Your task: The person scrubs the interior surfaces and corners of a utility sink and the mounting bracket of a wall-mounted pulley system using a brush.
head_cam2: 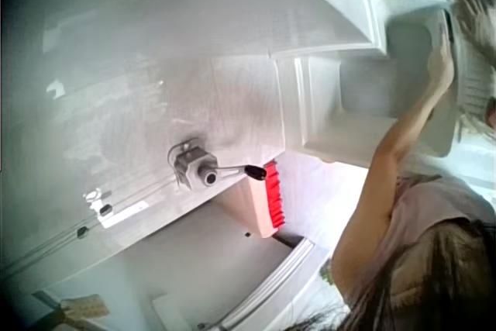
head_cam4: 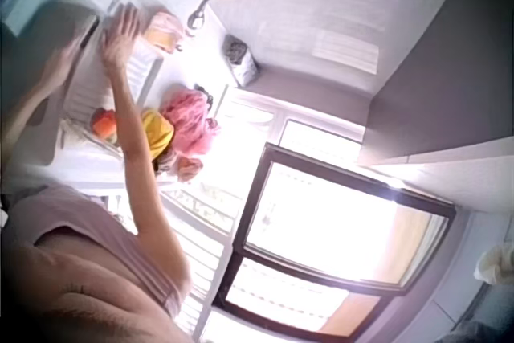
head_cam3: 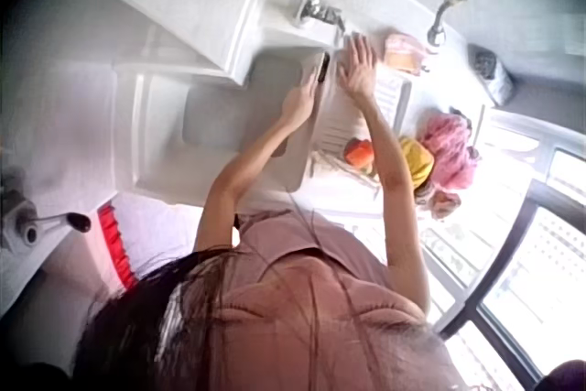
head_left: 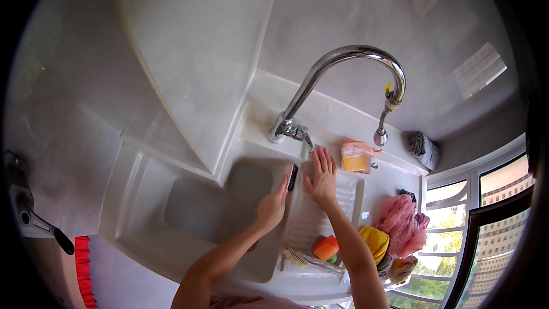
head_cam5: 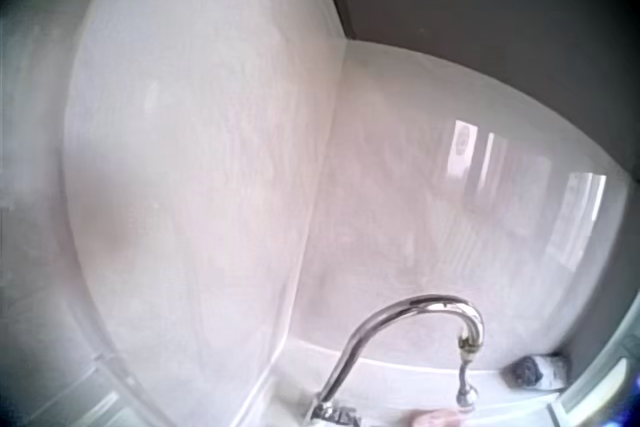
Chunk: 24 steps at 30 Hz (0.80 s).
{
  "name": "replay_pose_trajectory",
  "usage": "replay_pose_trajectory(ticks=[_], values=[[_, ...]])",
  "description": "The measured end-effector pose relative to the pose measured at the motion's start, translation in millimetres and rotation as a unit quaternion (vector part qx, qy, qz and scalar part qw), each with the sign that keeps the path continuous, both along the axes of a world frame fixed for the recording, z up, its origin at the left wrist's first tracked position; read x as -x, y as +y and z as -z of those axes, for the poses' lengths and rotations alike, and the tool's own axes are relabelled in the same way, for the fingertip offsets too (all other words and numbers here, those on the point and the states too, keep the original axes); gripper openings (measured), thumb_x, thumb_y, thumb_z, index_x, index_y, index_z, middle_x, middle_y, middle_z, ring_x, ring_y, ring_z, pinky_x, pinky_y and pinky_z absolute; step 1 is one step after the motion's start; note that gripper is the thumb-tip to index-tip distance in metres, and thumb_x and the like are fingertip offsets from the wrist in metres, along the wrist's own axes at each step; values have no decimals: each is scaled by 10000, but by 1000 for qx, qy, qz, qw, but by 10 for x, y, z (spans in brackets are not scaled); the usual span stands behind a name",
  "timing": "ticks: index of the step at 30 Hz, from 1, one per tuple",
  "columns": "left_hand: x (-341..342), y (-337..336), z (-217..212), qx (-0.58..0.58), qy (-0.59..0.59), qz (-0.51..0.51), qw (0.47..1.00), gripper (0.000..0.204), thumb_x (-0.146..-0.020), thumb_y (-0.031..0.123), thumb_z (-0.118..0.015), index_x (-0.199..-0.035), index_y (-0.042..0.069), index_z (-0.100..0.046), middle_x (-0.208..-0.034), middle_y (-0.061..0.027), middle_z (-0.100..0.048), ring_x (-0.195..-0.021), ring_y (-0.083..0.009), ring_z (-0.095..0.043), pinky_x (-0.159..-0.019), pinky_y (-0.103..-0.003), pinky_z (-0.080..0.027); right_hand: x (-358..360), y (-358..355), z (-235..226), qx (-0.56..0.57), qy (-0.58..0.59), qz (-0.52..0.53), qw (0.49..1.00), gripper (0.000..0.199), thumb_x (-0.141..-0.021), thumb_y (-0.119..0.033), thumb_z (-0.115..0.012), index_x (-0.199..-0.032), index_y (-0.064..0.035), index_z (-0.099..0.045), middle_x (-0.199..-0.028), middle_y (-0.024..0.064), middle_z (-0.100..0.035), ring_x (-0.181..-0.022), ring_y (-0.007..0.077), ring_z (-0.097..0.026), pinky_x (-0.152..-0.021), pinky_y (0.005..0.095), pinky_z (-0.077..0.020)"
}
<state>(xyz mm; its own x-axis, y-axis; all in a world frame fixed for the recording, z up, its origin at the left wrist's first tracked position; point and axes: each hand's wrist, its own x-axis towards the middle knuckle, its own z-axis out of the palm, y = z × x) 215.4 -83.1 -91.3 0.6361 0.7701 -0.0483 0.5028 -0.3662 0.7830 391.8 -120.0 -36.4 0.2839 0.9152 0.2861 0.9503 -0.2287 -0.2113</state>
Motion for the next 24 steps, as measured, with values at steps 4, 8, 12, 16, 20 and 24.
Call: replay_pose_trajectory(ticks=[4,8,12,16,20,24], values=[[-7,4,-22,-6,-6,-11,1000,458,-967,262,-416,-1417,227,-338,-626,-204,-600,-549,-396,-587,-510,-506,-454,18,7,-7,-4,6,-4,1000,725,-754,-213,-577,-1409,-39,-320,-1462,172,-302,-1373,347,-240,-1113,476,-192],[-43,51,-124,-19,-3,-9,1000,463,-967,265,-413,-1419,203,-336,-611,-196,-599,-534,-397,-587,-503,-493,-464,-9,6,-61,-4,11,-16,1000,717,-745,-173,-537,-1413,-39,-313,-1469,165,-293,-1380,340,-228,-1117,478,-178],[57,-61,-173,-35,19,24,999,474,-966,258,-413,-1426,182,-325,-608,-192,-603,-533,-400,-590,-509,-485,-480,-65,9,-10,-4,8,-13,1000,723,-731,-153,-518,-1414,-39,-311,-1471,165,-290,-1380,337,-227,-1119,479,-177],[-3,67,-202,-56,26,22,998,487,-961,246,-422,-1433,190,-316,-593,-182,-600,-529,-389,-592,-506,-469,-485,-19,0,12,-1,10,-17,1000,724,-726,-150,-510,-1414,-43,-311,-1471,164,-290,-1383,332,-223,-1123,473,-174],[15,-49,-242,-88,28,24,995,509,-953,229,-426,-1444,210,-292,-589,-170,-596,-515,-364,-596,-492,-447,-478,-25,-44,32,1,8,-8,1000,722,-726,-148,-508,-1414,-51,-313,-1469,164,-293,-1384,325,-224,-1123,469,-177],[-27,93,-351,-82,38,41,995,520,-948,209,-425,-1448,219,-283,-579,-160,-588,-500,-336,-595,-475,-440,-468,-12,-20,-13,-22,19,-18,999,702,-712,-124,-465,-1396,-26,-339,-1452,190,-309,-1369,357,-242,-1116,489,-177]])
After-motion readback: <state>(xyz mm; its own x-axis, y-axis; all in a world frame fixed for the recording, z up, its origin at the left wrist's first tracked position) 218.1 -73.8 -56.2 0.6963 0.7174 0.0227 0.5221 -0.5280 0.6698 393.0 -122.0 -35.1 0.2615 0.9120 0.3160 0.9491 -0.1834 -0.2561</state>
